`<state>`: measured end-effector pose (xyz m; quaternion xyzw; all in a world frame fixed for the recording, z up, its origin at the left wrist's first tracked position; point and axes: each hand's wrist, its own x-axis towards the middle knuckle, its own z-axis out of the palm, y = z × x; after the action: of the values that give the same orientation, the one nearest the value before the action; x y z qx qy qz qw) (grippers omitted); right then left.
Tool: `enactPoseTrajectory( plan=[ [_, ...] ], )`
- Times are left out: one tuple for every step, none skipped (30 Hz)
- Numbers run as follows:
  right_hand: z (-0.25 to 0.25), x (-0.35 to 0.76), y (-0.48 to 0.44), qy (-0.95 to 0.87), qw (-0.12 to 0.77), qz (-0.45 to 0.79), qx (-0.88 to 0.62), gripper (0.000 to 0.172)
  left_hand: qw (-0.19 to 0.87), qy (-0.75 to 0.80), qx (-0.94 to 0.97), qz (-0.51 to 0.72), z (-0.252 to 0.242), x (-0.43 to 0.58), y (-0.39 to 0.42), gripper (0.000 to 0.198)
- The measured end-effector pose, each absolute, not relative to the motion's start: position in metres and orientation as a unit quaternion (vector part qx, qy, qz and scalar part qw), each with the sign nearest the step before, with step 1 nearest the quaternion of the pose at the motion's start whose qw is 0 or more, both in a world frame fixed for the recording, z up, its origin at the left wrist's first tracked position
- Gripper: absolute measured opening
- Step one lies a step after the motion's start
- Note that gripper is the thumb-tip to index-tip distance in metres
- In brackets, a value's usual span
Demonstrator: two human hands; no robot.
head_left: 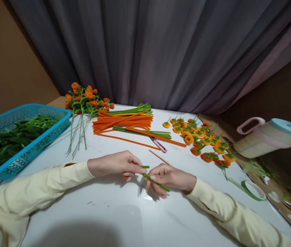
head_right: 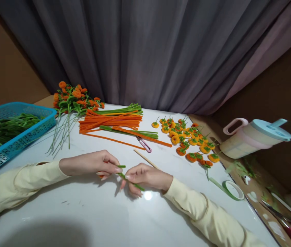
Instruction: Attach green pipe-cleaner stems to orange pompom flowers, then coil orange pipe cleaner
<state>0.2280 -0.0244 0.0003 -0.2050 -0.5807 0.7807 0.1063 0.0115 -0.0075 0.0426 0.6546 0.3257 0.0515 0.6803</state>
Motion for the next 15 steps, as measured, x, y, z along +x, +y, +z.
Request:
enactPoseTrajectory(
  plan=[
    [0.001,0.228,-0.024,-0.544,0.084,0.816,-0.177,0.037,0.64,0.321,0.696,0.052,0.044,0.012,-0.01,0.037],
    [0.001,0.228,-0.025,-0.514,0.064,0.841,-0.156,0.036,0.593,0.313,0.739,0.059,0.044,0.013,-0.013,0.037],
    [0.001,0.227,-0.026,-0.492,0.046,0.857,-0.144,0.035,0.539,0.299,0.784,0.075,0.045,0.014,-0.016,0.036],
    [0.001,0.226,-0.027,-0.477,0.033,0.867,-0.137,0.034,0.475,0.28,0.828,0.098,0.045,0.014,-0.019,0.033],
    [0.001,0.225,-0.029,-0.468,0.024,0.874,-0.133,0.034,0.411,0.255,0.866,0.124,0.045,0.015,-0.022,0.031],
    [0.001,0.224,-0.03,-0.463,0.023,0.876,-0.133,0.033,0.354,0.23,0.895,0.144,0.045,0.015,-0.024,0.029],
    [0.001,0.224,-0.031,-0.464,0.029,0.875,-0.137,0.033,0.311,0.21,0.914,0.155,0.044,0.016,-0.026,0.028],
    [0.001,0.223,-0.032,-0.47,0.042,0.87,-0.146,0.032,0.288,0.201,0.923,0.158,0.044,0.016,-0.028,0.027],
    [0.001,0.223,-0.033,-0.482,0.06,0.859,-0.163,0.031,0.284,0.211,0.922,0.157,0.043,0.015,-0.028,0.027],
    [0.002,0.223,-0.033,-0.503,0.079,0.84,-0.187,0.03,0.303,0.239,0.91,0.151,0.043,0.015,-0.027,0.028],
    [0.003,0.222,-0.033,-0.534,0.097,0.811,-0.217,0.031,0.347,0.277,0.885,0.139,0.042,0.015,-0.025,0.031],
    [0.005,0.222,-0.033,-0.579,0.113,0.768,-0.249,0.032,0.408,0.315,0.848,0.122,0.04,0.014,-0.023,0.035],
    [0.006,0.222,-0.034,-0.637,0.128,0.708,-0.277,0.033,0.478,0.344,0.801,0.105,0.039,0.014,-0.02,0.038],
    [0.007,0.221,-0.035,-0.706,0.145,0.626,-0.297,0.035,0.546,0.362,0.75,0.089,0.038,0.013,-0.016,0.04],
    [0.007,0.221,-0.036,-0.781,0.164,0.52,-0.303,0.035,0.607,0.366,0.702,0.074,0.036,0.012,-0.013,0.04]
  ],
)
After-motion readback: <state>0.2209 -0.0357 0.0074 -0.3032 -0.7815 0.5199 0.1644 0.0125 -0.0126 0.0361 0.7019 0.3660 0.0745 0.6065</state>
